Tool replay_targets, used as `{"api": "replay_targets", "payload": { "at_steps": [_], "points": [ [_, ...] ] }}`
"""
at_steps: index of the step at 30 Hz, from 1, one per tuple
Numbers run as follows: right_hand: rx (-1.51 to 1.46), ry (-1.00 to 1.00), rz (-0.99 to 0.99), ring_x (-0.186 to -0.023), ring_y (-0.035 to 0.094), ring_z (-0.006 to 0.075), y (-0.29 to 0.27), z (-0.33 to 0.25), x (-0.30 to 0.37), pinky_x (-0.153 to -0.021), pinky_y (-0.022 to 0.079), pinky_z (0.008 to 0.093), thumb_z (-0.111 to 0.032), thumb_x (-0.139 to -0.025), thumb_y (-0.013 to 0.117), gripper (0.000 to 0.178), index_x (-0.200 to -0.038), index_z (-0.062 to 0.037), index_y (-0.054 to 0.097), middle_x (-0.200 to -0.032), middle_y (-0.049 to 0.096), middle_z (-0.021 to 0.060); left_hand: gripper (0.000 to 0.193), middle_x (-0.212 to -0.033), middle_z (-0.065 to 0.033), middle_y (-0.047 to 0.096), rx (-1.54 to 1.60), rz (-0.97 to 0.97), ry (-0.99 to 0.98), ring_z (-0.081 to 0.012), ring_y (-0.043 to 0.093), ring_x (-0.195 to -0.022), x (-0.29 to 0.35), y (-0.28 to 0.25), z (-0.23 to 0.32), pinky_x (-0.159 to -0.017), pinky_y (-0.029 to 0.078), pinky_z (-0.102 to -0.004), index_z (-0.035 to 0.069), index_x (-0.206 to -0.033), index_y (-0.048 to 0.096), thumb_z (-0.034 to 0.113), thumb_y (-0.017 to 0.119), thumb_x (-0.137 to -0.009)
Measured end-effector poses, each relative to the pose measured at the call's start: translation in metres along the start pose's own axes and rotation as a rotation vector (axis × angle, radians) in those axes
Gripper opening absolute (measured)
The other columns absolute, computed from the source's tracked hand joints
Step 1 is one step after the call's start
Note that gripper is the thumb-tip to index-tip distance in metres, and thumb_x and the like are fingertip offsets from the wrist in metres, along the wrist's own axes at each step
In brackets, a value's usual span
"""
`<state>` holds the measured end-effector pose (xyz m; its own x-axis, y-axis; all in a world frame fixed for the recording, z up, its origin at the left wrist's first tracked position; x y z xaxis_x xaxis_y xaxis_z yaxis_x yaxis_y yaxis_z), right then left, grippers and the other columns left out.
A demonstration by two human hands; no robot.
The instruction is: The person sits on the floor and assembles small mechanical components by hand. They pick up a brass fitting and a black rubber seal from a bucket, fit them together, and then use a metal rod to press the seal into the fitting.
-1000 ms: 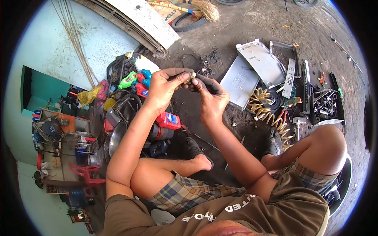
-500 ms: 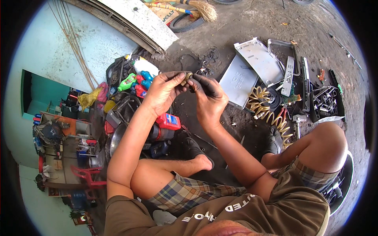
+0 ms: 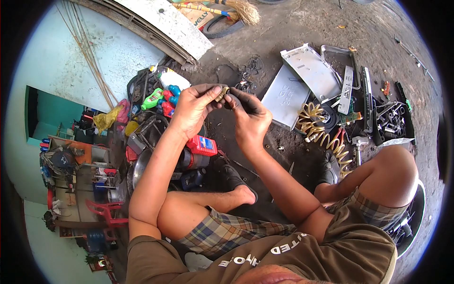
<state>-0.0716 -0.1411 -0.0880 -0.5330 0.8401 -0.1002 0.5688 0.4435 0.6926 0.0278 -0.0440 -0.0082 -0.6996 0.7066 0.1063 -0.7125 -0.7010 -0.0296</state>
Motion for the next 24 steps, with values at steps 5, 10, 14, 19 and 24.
{"api": "replay_targets", "payload": {
  "at_steps": [5, 10, 14, 19, 24],
  "points": [
    [-0.168, 0.212, -0.044, -0.091, 0.073, 0.0142, 0.003, 0.005, -0.001, -0.083, 0.06, 0.0276, 0.001, -0.092, 0.08, 0.02, -0.111, 0.008, 0.078, -0.102, 0.079, 0.0121, 0.021, -0.104, -0.0081, 0.079, -0.243, 0.086, 0.104, -0.0119, 0.069, -0.087, 0.002, 0.001, 0.01, -0.078, 0.055, -0.0267, -0.003, -0.116, 0.077, 0.011, 0.073, -0.101],
    [-0.24, 0.261, -0.093, -0.093, 0.074, 0.0159, 0.003, 0.013, -0.005, -0.087, 0.06, 0.0294, -0.003, -0.093, 0.081, 0.026, -0.116, 0.0087, 0.076, -0.105, 0.079, 0.0131, 0.025, -0.105, -0.0085, 0.079, -0.387, 0.098, 0.17, -0.0105, 0.07, -0.086, 0.002, 0.004, 0.017, -0.078, 0.057, -0.0255, -0.005, -0.118, 0.076, 0.012, 0.075, -0.1],
    [-0.263, 0.281, -0.117, -0.094, 0.074, 0.0172, 0.004, 0.015, -0.004, -0.088, 0.06, 0.0305, -0.004, -0.093, 0.081, 0.03, -0.12, 0.0089, 0.074, -0.109, 0.078, 0.0139, 0.025, -0.105, -0.0086, 0.08, -0.388, 0.11, 0.176, -0.0107, 0.071, -0.087, 0.004, 0.003, 0.018, -0.079, 0.057, -0.0255, -0.005, -0.118, 0.076, 0.012, 0.075, -0.101],
    [-0.289, 0.296, -0.114, -0.096, 0.074, 0.0182, 0.005, 0.014, -0.004, -0.09, 0.061, 0.0322, -0.003, -0.095, 0.079, 0.029, -0.12, 0.0094, 0.074, -0.11, 0.078, 0.015, 0.025, -0.106, -0.0089, 0.08, -0.366, 0.127, 0.163, -0.0114, 0.071, -0.087, 0.004, 0.001, 0.02, -0.08, 0.058, -0.0262, -0.005, -0.118, 0.076, 0.013, 0.074, -0.101],
    [-0.397, 0.393, -0.123, -0.101, 0.075, 0.0215, 0.009, 0.014, 0.0, -0.094, 0.061, 0.0356, -0.006, -0.098, 0.076, 0.03, -0.125, 0.0071, 0.072, -0.116, 0.077, 0.0151, 0.025, -0.106, -0.0095, 0.079, -0.356, 0.142, 0.168, -0.0124, 0.073, -0.089, 0.004, -0.001, 0.019, -0.08, 0.058, -0.0265, -0.005, -0.118, 0.076, 0.013, 0.075, -0.1]
  ]
}}
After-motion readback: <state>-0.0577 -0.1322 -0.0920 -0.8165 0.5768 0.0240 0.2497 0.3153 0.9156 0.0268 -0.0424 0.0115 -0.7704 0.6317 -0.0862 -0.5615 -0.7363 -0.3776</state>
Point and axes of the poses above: each hand's wrist, its own x-axis away from the middle knuckle, its own y-axis out of the palm, z = x × y, the point moved 5 cm from there along -x, towards the middle knuckle
